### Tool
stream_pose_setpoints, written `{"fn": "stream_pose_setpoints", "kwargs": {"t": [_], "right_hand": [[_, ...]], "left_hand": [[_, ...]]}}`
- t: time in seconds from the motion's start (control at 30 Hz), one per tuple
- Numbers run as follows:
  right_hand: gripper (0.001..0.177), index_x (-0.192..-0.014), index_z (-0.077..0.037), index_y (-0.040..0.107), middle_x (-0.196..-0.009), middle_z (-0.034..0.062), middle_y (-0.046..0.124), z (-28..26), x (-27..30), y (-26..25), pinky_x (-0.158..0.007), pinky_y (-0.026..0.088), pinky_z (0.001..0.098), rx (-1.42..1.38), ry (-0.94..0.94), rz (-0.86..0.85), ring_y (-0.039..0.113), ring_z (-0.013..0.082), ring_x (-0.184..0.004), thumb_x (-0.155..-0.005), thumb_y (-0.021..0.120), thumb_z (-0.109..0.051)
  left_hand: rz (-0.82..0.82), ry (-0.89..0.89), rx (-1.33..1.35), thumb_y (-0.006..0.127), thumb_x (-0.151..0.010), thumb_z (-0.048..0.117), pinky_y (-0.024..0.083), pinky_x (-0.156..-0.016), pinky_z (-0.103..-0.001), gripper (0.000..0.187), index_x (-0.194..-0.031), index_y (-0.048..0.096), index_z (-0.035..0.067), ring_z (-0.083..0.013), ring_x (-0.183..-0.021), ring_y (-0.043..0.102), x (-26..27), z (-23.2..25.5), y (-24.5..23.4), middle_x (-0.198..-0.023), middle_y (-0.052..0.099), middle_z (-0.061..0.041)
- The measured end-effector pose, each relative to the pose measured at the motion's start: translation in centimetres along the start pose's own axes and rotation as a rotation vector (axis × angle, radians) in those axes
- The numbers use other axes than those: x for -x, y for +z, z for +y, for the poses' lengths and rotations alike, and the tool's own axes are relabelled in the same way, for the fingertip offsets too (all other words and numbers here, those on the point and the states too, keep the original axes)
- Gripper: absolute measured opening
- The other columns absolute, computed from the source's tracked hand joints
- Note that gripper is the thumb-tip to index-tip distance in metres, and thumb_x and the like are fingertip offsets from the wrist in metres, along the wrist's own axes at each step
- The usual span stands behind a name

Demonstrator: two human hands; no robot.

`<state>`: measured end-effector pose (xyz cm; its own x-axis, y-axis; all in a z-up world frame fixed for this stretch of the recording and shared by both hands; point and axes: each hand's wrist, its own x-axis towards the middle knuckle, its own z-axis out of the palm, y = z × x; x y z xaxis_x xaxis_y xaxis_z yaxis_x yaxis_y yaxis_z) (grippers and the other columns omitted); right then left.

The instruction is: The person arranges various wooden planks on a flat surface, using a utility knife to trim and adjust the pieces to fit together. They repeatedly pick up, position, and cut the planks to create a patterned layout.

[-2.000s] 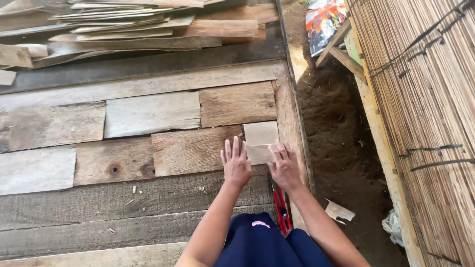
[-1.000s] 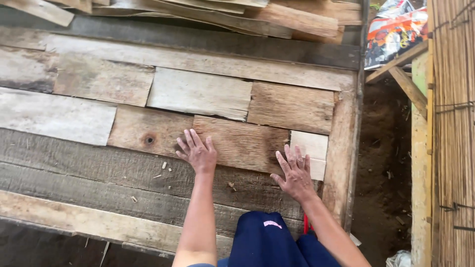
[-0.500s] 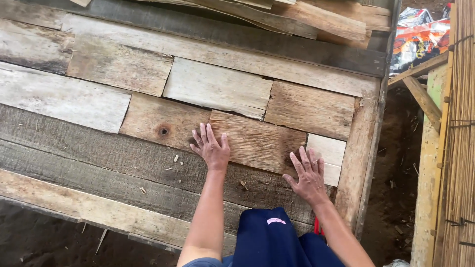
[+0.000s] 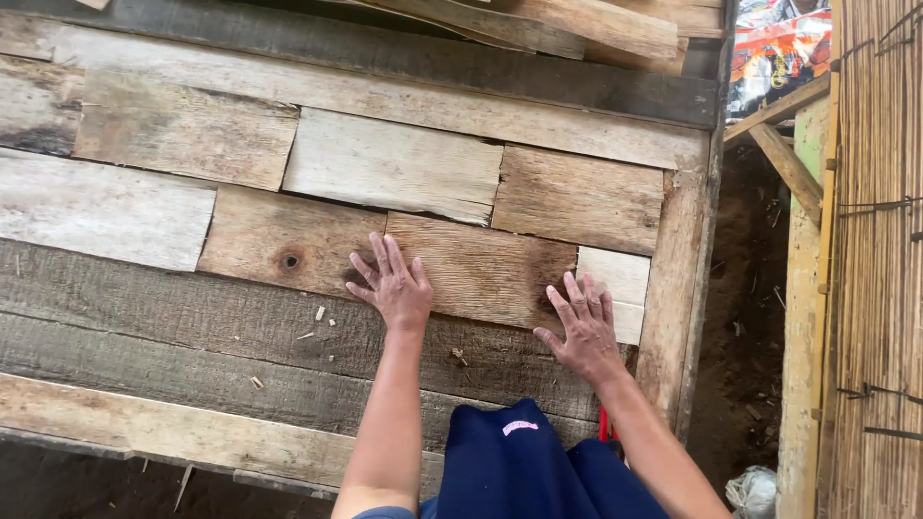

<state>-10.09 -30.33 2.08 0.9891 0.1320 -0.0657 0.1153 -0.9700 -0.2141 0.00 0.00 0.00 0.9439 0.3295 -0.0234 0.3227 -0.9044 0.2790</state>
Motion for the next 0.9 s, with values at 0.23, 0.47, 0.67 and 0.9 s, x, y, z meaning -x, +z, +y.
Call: {"fn": "stream_pose_setpoints", "kwargs": {"t": [0.23, 0.47, 0.67, 0.9], "right_hand": [[0.071, -0.153, -0.032, 0.042, -0.170, 0.0041, 0.023, 0.9, 2.9, -0.7, -0.125, 0.008, 0.0548, -0.032, 0.077, -0.039, 0.012, 0.0338, -0.158, -0.094, 0.045, -0.071], [0.044, -0.126, -0.015, 0.048, -0.136, 0.0187, 0.043, -2.5, 9.9, -7.4, -0.090, 0.053, 0.0509, 0.009, 0.606, -0.420, 0.052, 0.0328, -0.119, -0.095, 0.060, -0.044], [0.050, -0.142, -0.016, 0.038, -0.128, 0.0211, 0.050, -2.4, 11.6, -6.2, -0.057, 0.062, 0.0377, -0.224, 0.688, -0.447, 0.067, 0.0276, -0.080, -0.096, 0.057, -0.021], [0.042, -0.137, -0.016, 0.043, -0.132, 0.0241, 0.057, -1.5, 10.5, -4.0, -0.086, 0.057, 0.0599, -0.445, 0.682, -0.237, 0.066, 0.0470, -0.109, -0.095, 0.044, -0.020]], "left_hand": [[-0.086, 0.089, 0.005, 0.040, -0.099, 0.032, -0.003, -0.114, -0.079, 0.071, -0.165, 0.020, 0.016, -0.0411, -0.159, -0.004, -1.0, 0.7, -0.7, -0.175, 0.010, -0.002], [-0.166, 0.092, -0.022, 0.035, -0.100, 0.031, -0.018, -0.116, -0.069, 0.072, -0.165, 0.009, 0.013, -0.0316, -0.156, -0.016, -1.1, 1.3, -2.0, -0.173, -0.004, -0.002], [-0.174, 0.086, 0.000, 0.041, -0.100, 0.033, -0.016, -0.117, -0.070, 0.073, -0.164, 0.013, 0.015, -0.0312, -0.155, -0.016, -1.4, 1.6, -2.3, -0.173, 0.000, 0.000], [0.062, 0.169, -0.013, 0.041, -0.105, 0.036, -0.013, -0.114, -0.072, 0.064, -0.165, 0.031, 0.014, -0.0416, -0.159, -0.003, -0.6, 0.2, 0.7, -0.174, 0.017, -0.009]]}}
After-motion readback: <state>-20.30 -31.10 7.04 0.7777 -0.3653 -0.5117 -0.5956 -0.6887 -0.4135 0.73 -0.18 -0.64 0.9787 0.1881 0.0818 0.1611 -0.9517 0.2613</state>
